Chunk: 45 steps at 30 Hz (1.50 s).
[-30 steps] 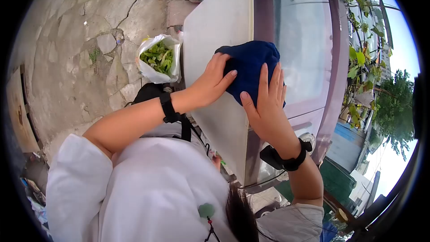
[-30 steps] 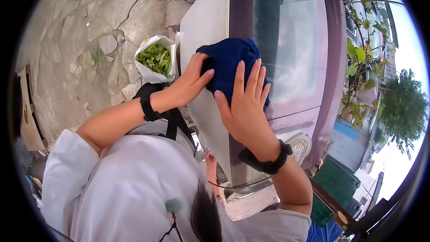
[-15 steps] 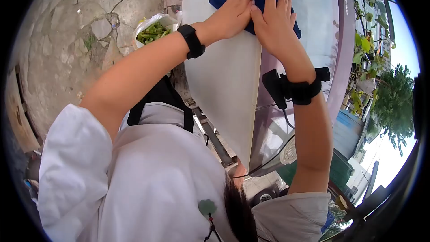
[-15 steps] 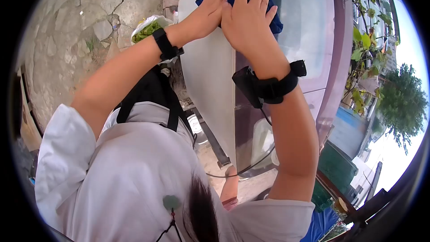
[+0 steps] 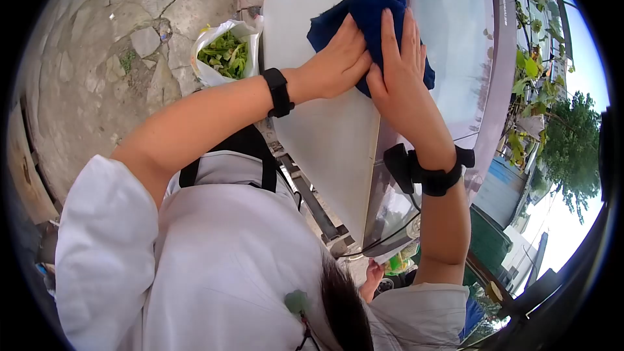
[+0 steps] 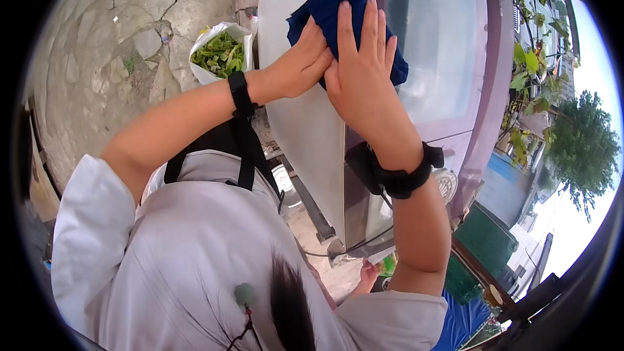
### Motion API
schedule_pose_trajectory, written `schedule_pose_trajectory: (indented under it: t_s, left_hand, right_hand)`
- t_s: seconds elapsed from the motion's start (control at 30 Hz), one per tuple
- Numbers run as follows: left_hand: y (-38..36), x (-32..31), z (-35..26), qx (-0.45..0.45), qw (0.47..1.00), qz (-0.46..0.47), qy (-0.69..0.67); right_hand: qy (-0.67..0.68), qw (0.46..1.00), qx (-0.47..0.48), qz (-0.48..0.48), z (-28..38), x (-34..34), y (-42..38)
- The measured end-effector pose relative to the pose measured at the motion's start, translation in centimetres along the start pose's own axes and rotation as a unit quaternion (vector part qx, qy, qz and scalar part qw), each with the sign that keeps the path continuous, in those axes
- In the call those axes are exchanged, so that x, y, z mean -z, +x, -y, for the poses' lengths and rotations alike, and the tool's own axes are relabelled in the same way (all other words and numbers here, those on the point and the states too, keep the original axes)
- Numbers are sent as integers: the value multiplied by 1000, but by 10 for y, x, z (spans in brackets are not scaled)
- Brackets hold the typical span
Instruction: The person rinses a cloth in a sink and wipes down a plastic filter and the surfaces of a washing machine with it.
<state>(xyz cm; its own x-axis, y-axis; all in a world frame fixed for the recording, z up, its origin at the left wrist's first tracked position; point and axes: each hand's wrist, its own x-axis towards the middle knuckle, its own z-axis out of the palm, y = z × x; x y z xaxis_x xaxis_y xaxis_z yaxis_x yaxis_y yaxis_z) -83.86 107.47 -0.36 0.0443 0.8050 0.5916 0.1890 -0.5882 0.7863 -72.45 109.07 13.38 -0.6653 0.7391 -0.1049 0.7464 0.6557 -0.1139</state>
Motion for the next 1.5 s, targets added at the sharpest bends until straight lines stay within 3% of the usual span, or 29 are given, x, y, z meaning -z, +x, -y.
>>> schedule_pose_trajectory:
  t_s: [0.07, 0.17, 0.33, 0.53, 0.63, 0.8, 1.0, 1.13, 1.23, 1.33, 1.4, 1.5]
  left_hand:
    - [21, 5, 22, -23, 999, -36, 11]
    - [23, -4, 34, -23, 998, -46, 34]
    - [-18, -23, -3, 40, 999, -31, -3]
    - [-82, -26, -53, 5, 972, 236, -4]
    - [-77, -23, -51, 12, 976, 219, 1]
    - [-20, -21, -13, -3, 999, 33, -37]
    - [-41, -54, 0, 16, 994, 30, 103]
    - [-58, -51, -52, 51, 995, 82, -2]
    - [-87, -67, -81, 49, 991, 122, -4]
    - [-130, -87, -100, -20, 985, 170, 26]
    - [-179, -112, -105, -22, 968, 245, 38]
    - [-199, -116, -103, -26, 962, 271, 29]
  right_hand:
    - [-20, 999, 41, -27, -22, -1, 38]
    - [-42, 998, -4, 34, -28, 5, 55]
    - [14, 999, -32, -32, 9, -7, -19]
    - [3, 981, -188, 40, 64, -14, -123]
    - [1, 980, -195, 47, 64, -13, -126]
    - [-9, 992, -121, -31, 34, -13, -63]
    - [-11, 994, -69, -84, 19, -22, -61]
    - [3, 992, -122, -31, 41, -18, -108]
    - [14, 985, -171, 1, 60, -16, -152]
    - [-35, 976, -211, 29, 74, -26, -206]
    - [-54, 972, -228, 19, 87, -36, -250]
    - [-65, 969, -238, 8, 90, -44, -263]
